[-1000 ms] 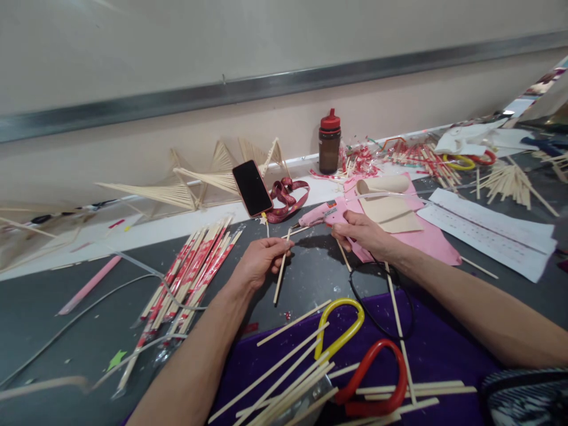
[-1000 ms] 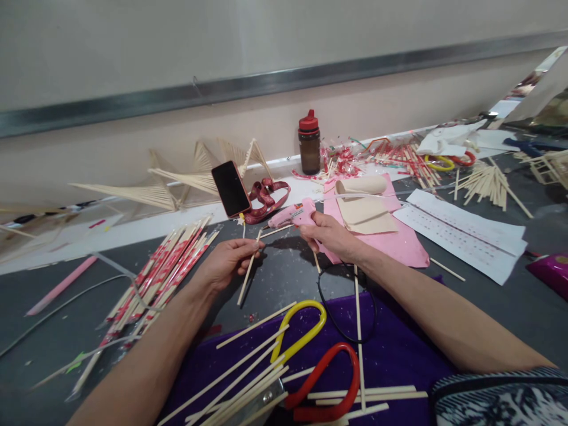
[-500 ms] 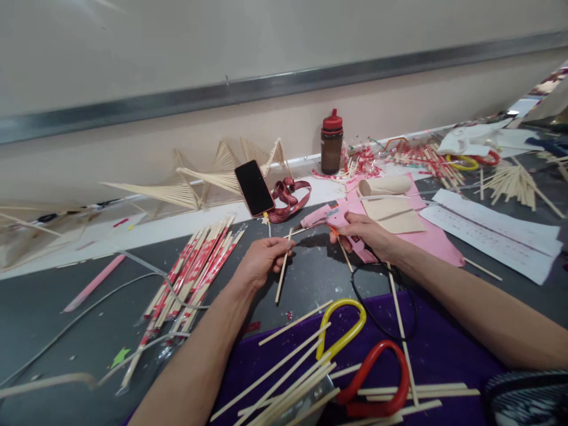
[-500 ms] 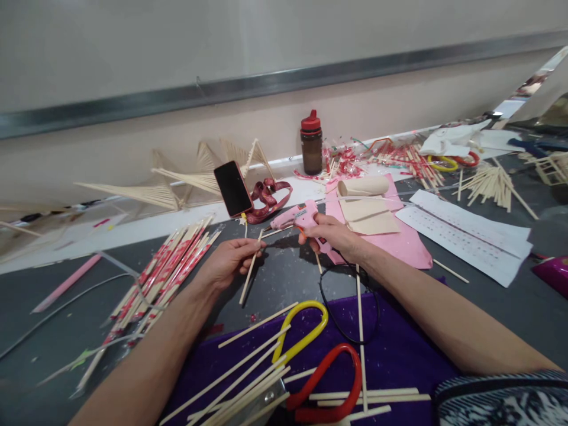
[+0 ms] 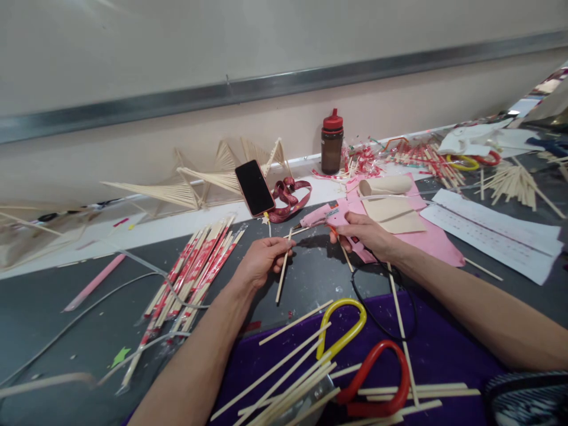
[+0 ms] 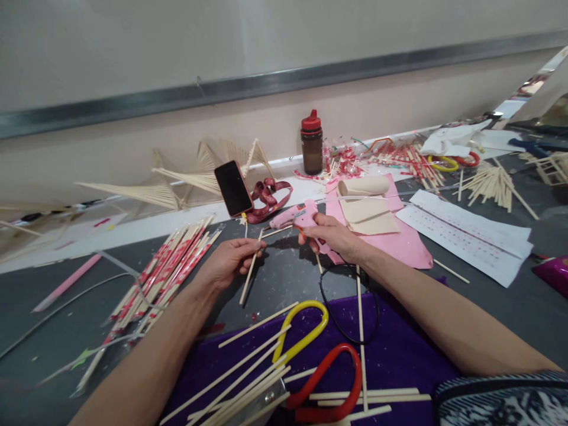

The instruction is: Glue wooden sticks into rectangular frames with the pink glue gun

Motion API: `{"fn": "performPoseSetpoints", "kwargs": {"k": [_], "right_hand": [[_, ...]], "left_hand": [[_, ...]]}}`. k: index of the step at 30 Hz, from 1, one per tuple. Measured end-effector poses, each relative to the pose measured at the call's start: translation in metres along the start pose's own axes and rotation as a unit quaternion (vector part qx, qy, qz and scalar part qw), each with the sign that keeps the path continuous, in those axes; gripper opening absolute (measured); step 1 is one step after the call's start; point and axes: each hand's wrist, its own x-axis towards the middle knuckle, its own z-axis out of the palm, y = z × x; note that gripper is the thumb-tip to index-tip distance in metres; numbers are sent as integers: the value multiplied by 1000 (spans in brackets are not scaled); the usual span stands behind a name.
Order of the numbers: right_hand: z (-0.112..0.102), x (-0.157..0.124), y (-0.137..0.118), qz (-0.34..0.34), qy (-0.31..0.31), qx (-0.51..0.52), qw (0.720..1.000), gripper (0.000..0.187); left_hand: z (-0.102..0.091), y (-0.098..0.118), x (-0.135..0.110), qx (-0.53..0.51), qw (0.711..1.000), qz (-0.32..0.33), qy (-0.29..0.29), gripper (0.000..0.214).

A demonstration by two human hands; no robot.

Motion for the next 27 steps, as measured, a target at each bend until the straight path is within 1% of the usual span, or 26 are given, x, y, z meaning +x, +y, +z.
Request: {"fn": "performPoseSetpoints", "kwargs": {"k": [7,11,15,19,22,25,27], "right_hand": [[-1,0,-1,1,-24,8,1000,18],[-1,-1,-2,-1,-17,19,1000,19],[2,-3,-4,-3,-11,31,999,22],[0,-5,-12,-33,9,15,999,20],[-9,-4,-20,-63,36,-19,997,23],[-24,-3,-28,-87,77,-69,991,27],[-34,-3,-33,-102,98,-76,987,29]], "left_hand": [[-1,2,0,-41,999,-17,-17,26],[-3,4,0,-72,996,-28,-34,24],[-4,5,0,-76,996,-34,-30,22],[-4,3,0,-73,996,-34,-23,21],[-5,3,1,-73,997,-32,-22,22],[-6,4,2,-69,997,-30,-23,24],[-7,5,3,-66,997,-27,-18,26]]}}
